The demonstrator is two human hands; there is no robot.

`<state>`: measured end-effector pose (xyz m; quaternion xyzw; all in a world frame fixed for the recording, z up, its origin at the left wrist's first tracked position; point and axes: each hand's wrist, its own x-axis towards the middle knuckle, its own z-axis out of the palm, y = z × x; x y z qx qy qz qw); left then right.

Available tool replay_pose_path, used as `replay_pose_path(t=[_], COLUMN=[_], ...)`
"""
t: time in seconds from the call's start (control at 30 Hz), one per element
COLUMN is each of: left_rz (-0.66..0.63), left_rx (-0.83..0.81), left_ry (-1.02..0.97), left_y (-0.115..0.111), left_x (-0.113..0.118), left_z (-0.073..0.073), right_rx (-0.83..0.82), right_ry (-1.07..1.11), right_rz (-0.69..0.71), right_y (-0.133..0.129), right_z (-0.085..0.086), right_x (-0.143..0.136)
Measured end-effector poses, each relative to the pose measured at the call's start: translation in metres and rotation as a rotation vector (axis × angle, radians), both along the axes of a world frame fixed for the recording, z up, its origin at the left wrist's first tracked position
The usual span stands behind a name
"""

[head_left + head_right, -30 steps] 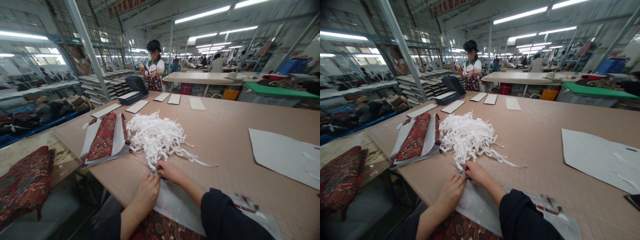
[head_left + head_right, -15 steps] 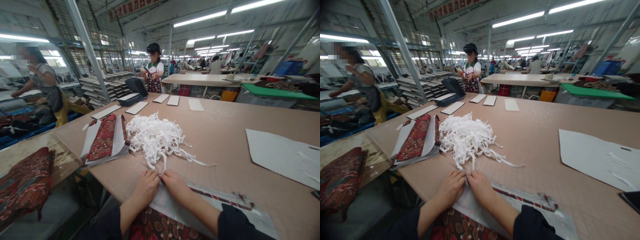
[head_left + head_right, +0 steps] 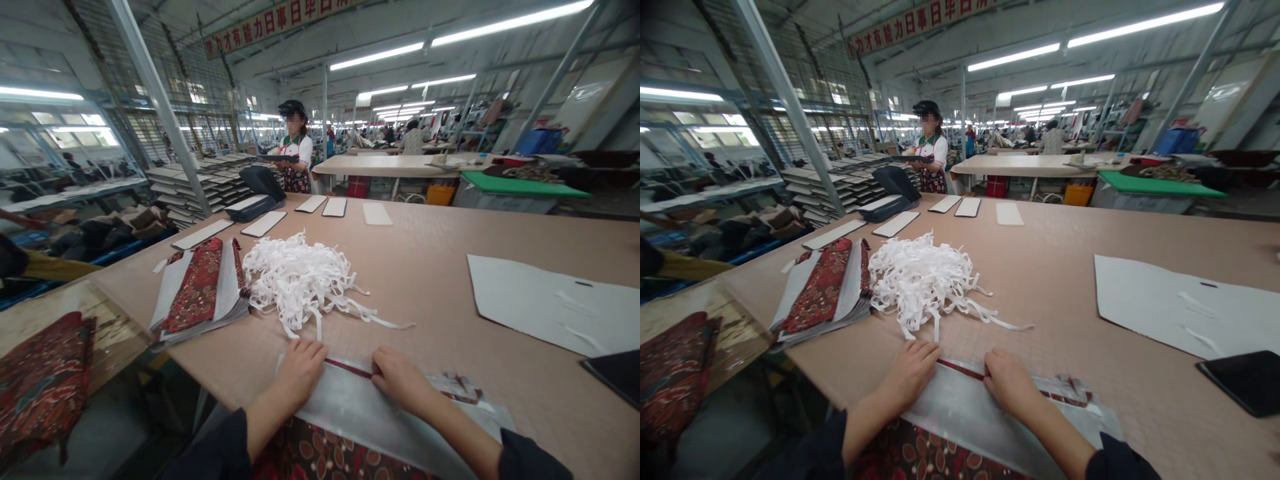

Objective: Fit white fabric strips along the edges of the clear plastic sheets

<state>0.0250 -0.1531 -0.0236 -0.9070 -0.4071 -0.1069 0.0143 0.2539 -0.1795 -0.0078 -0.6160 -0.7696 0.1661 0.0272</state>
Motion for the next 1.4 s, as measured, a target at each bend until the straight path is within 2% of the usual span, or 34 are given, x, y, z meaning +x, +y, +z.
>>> replay_pose_path(t=[0.07,0.13,0.23,0.3,0.4,0.5,0.57,0.6,0.7,0.77,0.83,0.93,1.07,1.23,1.4], left_rz=[-0.069,-0.121,-0.211,-0.295,-0.419,-0.495,-0.467,-0.449,-0.43,-0.337,-0.219,-0.135,-0.193,-0.185,-0.171], left_rx=[0.051,0.097,0.141,0.159,0.175,0.095,-0.03,-0.113,-0.336,-0.365,-0.339,-0.277,-0.198,-0.163,-0.118], left_ry=[-0.05,-0.085,-0.093,-0.078,-0.03,0.103,0.234,0.274,0.219,0.133,0.071,-0.001,0.016,0.084,0.06], left_y=[-0.003,-0.01,-0.03,-0.046,-0.068,-0.077,-0.075,-0.073,-0.063,-0.053,-0.042,-0.024,-0.008,-0.006,-0.009], left_x=[0.004,0.004,-0.005,-0.014,-0.025,-0.029,-0.024,-0.021,-0.005,0.008,0.021,0.038,0.056,0.062,0.062], left_z=[0.002,0.009,0.025,0.028,0.01,-0.014,-0.017,-0.014,0.011,0.026,0.031,0.022,0.008,0.004,-0.001], right_rx=[0.0,-0.034,-0.186,-0.263,-0.274,-0.163,-0.058,-0.011,0.089,0.121,0.137,0.194,0.217,0.158,0.156], right_ry=[0.033,0.067,0.079,0.094,0.101,0.056,0.026,0.006,-0.053,-0.051,-0.044,-0.035,0.092,0.043,0.014], right_rz=[0.026,0.063,0.076,0.047,0.022,0.04,0.044,0.035,-0.021,-0.035,-0.029,-0.003,0.084,-0.004,0.008], right_y=[-0.008,-0.024,-0.052,-0.067,-0.074,-0.062,-0.05,-0.044,-0.031,-0.027,-0.027,-0.031,-0.036,-0.029,-0.025], right_z=[0.007,0.014,0.023,0.029,0.032,0.024,0.012,0.006,-0.014,-0.023,-0.027,-0.026,-0.021,-0.018,-0.024], right_x=[-0.002,0.002,0.02,0.038,0.055,0.049,0.037,0.031,0.02,0.02,0.023,0.026,0.025,0.026,0.026])
